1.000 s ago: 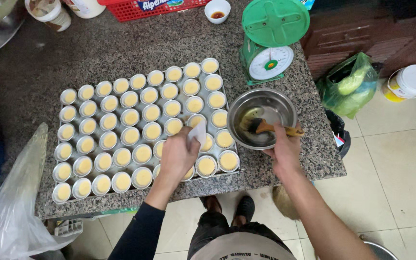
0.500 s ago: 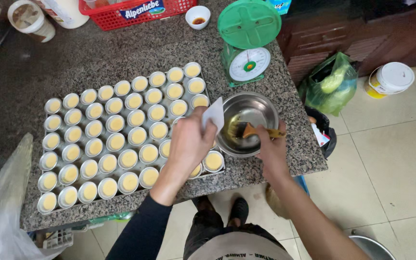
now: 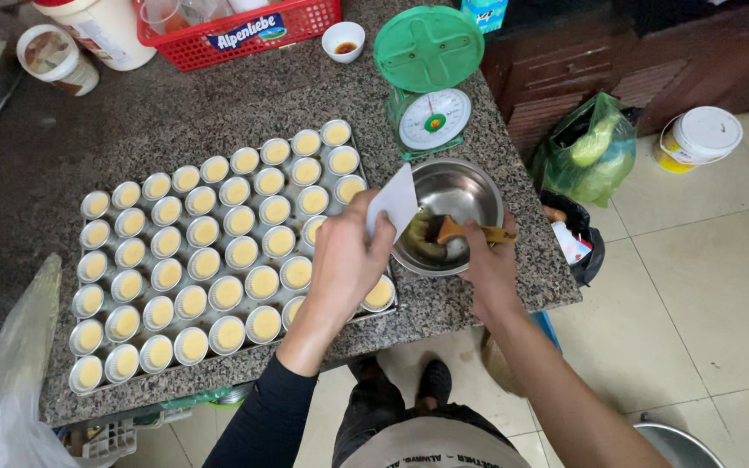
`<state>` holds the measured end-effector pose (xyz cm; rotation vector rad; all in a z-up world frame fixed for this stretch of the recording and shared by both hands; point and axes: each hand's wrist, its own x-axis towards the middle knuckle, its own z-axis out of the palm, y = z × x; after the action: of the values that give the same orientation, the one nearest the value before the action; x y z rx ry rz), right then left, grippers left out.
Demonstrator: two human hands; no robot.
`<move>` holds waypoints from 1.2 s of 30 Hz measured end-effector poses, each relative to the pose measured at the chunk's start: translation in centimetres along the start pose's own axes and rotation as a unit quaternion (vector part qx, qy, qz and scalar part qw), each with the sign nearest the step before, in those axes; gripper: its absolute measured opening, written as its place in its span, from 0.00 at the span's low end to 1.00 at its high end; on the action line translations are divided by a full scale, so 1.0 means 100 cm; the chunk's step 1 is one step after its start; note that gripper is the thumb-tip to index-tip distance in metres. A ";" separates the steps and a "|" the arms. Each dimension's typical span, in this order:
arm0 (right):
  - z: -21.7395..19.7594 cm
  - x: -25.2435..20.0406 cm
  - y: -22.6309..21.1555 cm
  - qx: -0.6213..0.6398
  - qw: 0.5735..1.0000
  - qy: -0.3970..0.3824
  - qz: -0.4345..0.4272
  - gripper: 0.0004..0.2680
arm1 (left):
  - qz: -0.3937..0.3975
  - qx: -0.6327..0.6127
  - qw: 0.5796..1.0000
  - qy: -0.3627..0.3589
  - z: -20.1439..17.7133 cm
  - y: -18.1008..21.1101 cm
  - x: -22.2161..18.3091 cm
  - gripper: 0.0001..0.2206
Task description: The person prepares tarts by cleaning each tart shell with a white cloth, brushing oil into the shells, and then carrying the tray to the oven, placing it inside, and closing the oven door.
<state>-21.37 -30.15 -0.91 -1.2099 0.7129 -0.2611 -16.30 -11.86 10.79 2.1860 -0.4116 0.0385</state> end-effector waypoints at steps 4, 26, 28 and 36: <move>0.008 -0.001 -0.007 0.025 0.999 -0.039 0.015 0.19 | 0.037 0.060 0.996 -0.055 -0.002 -0.011 -0.002 0.15; -0.026 0.018 0.033 0.045 0.997 0.014 0.053 0.16 | -0.084 0.159 0.984 -0.019 0.017 -0.094 -0.015 0.13; -0.029 0.018 0.031 0.039 0.998 0.014 0.047 0.16 | -0.087 0.157 0.983 -0.034 0.014 -0.092 -0.015 0.13; -0.033 0.023 0.036 0.016 0.997 0.006 0.069 0.15 | 0.072 0.167 0.978 -0.102 0.003 -0.104 -0.011 0.10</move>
<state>-22.38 -32.62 -5.56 -1.1237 0.7958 -0.1654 -14.25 -6.07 2.35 2.4965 -0.7223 -0.0404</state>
